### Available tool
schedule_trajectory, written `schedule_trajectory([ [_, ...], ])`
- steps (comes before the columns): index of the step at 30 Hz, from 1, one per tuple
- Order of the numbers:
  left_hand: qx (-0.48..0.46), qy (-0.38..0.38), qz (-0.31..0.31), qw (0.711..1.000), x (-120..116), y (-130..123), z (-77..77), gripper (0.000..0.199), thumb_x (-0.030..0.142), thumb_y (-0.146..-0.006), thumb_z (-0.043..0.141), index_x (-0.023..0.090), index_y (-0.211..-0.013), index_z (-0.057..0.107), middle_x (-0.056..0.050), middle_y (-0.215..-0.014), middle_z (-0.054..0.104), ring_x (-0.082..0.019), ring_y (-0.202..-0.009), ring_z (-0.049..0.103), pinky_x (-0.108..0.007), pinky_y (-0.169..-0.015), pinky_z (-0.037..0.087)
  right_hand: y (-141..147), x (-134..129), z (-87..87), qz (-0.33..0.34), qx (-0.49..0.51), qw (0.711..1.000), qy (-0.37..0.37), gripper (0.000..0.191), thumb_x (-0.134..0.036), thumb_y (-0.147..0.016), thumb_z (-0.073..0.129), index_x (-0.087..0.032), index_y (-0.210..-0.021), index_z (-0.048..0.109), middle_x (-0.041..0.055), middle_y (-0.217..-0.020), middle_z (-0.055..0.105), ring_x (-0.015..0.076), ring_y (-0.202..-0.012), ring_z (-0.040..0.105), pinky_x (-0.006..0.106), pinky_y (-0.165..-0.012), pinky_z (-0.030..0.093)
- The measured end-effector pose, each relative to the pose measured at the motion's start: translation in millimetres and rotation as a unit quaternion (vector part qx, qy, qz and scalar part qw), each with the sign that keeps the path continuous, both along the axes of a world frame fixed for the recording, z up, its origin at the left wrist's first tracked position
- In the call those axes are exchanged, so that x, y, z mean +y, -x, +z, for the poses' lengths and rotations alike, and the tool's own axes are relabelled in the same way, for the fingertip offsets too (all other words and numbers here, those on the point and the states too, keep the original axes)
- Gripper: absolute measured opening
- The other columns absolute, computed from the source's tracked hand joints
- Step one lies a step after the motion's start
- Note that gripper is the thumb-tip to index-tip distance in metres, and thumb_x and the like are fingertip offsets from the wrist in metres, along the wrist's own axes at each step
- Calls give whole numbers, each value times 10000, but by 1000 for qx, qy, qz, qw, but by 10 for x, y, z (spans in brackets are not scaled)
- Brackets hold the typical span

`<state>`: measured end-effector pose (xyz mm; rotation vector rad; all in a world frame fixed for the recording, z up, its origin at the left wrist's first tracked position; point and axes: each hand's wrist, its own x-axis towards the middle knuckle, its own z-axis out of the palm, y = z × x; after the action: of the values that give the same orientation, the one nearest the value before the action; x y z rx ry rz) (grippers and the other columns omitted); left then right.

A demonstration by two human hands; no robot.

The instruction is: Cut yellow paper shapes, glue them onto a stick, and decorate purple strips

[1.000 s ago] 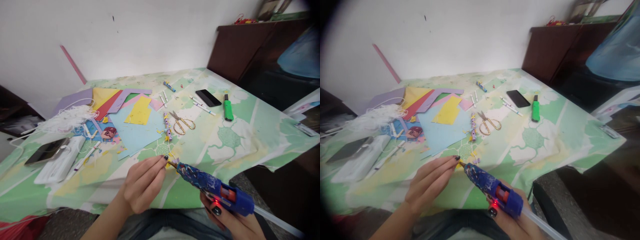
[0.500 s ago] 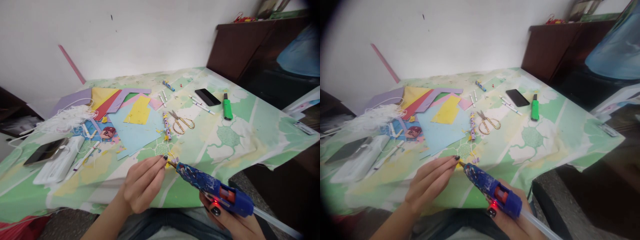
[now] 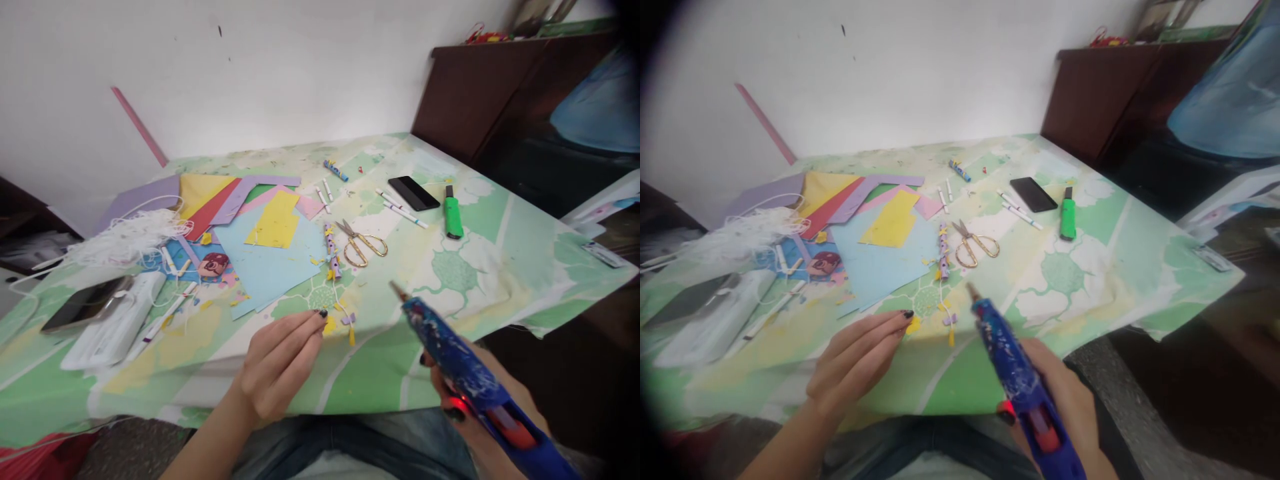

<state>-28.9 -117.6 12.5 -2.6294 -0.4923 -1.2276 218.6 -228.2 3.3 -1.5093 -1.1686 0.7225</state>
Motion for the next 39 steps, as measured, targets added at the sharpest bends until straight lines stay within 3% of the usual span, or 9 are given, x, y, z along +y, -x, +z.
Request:
schedule_trajectory([
  [2,-29,7,21,999,-1,6,-41,197,44,-817,562,78,-1004,616,-150,-1064,675,-236,-1050,613,-353,-836,557,-121,71,69,-73,-170,982,-35,310,-358,-724,638,-258,-1012,577,74,-967,628,272,-876,595,325,-663,457],
  [4,-63,7,34,997,10,6,-77,198,53,-809,582,102,-997,618,-123,-1027,691,-223,-1012,632,-343,-816,565,-282,180,102,-106,-330,937,-47,314,-364,-769,550,-238,-1055,517,83,-971,600,252,-824,589,322,-633,447],
  [7,-86,11,35,996,37,5,-113,201,78,-801,608,116,-999,616,-107,-995,699,-213,-975,646,-339,-807,569,-557,370,51,-131,-456,880,8,396,-391,-783,475,-187,-1122,460,125,-1013,564,283,-838,587,306,-522,404],
  [11,-89,14,30,995,57,3,-116,228,87,-798,617,119,-1023,605,-101,-984,701,-201,-953,654,-327,-802,569,-840,577,-111,-189,-441,870,115,521,-420,-806,475,-159,-1248,382,173,-1120,537,333,-904,580,362,-559,436],
  [16,-78,1,32,996,54,-30,-88,262,5,-754,623,85,-1004,607,-104,-942,705,-190,-932,655,-300,-799,560,-944,694,-246,-208,-409,883,97,577,-329,-806,486,-80,-1304,336,253,-1196,471,391,-1072,505,483,-759,465],
  [23,-58,38,22,997,74,-128,-53,253,-3,-733,639,116,-944,569,-74,-855,705,-153,-846,663,-259,-759,548,-501,535,-3,-205,-462,862,46,530,-365,-793,577,-96,-1234,454,258,-1211,483,438,-1111,465,596,-856,400],
  [25,-57,86,27,994,76,-188,-33,205,15,-749,631,143,-891,557,-42,-809,699,-127,-791,661,-228,-734,535,-255,490,130,-150,-449,879,-62,400,-330,-808,584,-151,-1158,514,201,-1197,500,376,-1129,466,545,-913,391],
  [29,-54,195,84,976,74,-315,12,95,112,-802,592,191,-838,555,26,-708,657,-87,-656,633,-187,-651,503,183,560,291,152,-310,923,-169,216,-232,-830,590,-211,-1043,564,91,-1012,555,215,-965,541,338,-795,475],
  [39,-44,380,55,922,129,-363,79,182,91,-763,586,209,-825,461,62,-725,610,-73,-664,627,-154,-614,463,354,909,271,237,-258,916,-194,59,-145,-859,544,-157,-831,594,49,-778,561,169,-793,491,296,-699,414],
])
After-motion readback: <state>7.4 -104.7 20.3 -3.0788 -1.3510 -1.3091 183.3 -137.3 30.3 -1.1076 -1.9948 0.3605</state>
